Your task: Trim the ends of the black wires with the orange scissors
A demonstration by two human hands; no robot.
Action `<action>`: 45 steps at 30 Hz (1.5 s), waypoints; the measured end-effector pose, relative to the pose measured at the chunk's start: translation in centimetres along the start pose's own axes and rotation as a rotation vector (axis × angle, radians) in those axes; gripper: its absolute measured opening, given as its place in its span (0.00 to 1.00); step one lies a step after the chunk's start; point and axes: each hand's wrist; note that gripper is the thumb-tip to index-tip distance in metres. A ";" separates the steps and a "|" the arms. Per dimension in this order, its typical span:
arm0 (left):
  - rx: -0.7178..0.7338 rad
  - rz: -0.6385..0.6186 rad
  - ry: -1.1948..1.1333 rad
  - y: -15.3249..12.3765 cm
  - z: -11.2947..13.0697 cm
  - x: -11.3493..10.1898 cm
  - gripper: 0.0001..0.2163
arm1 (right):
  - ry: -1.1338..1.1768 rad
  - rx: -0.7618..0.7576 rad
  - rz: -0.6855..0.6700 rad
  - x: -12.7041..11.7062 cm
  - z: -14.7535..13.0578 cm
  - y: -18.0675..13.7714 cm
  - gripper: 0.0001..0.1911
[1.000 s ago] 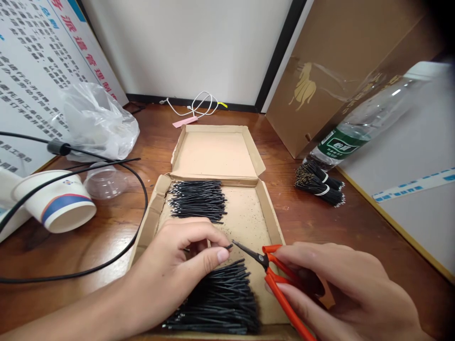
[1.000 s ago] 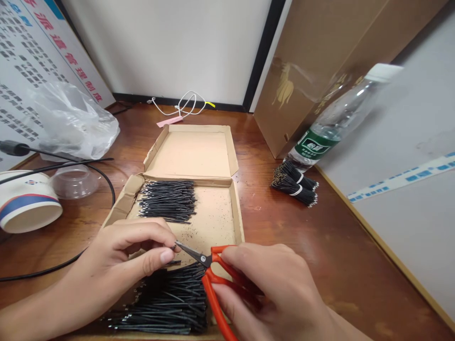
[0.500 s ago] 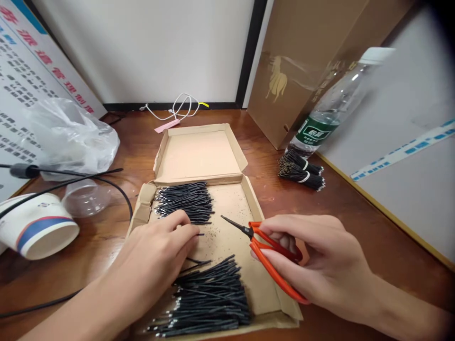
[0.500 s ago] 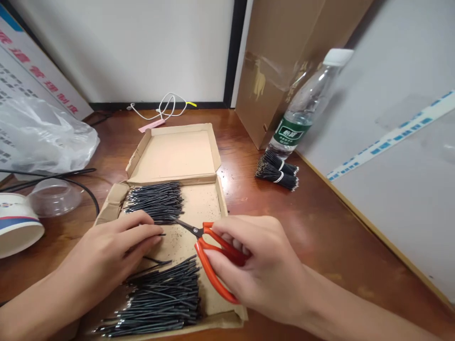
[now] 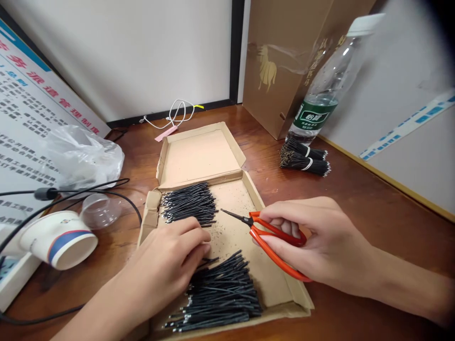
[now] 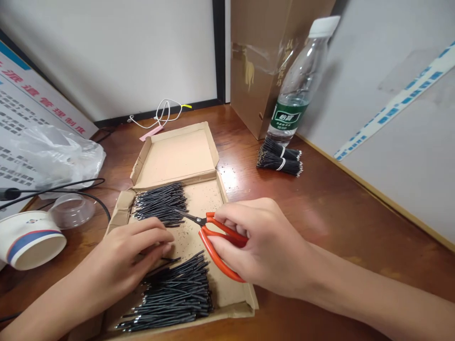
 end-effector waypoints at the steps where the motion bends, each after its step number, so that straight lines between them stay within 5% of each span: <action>1: 0.000 -0.060 -0.015 -0.2 0.0 -0.1 0.08 | -0.006 -0.001 -0.002 0.0 0.1 0.0 0.04; 7: 0.012 -0.197 -0.087 -0.6 0.3 0.6 0.08 | 0.016 0.004 -0.020 -0.1 0.3 0.0 0.04; 17: -0.145 -0.078 -0.362 -1.1 1.6 0.4 0.10 | 0.090 0.057 -0.129 -0.6 -1.0 0.1 0.03; 24: -0.274 -0.160 -0.643 -1.3 2.1 0.6 0.08 | 0.042 0.019 -0.251 -0.7 -1.6 -0.2 0.10; 32: -0.455 -0.391 -1.049 -1.4 2.4 1.0 0.07 | 0.057 -0.019 -0.285 -1.0 -2.2 -0.1 0.18; 45: -0.468 -0.387 -1.078 -1.3 2.6 0.9 0.08 | 0.049 -0.001 -0.261 -0.7 -2.4 -0.1 0.15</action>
Point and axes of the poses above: each hand's wrist, its own y-axis towards the middle knuckle, its own x-axis out of the palm, z = x × y, and after that the axes turned 15 degrees about -x, right-handed
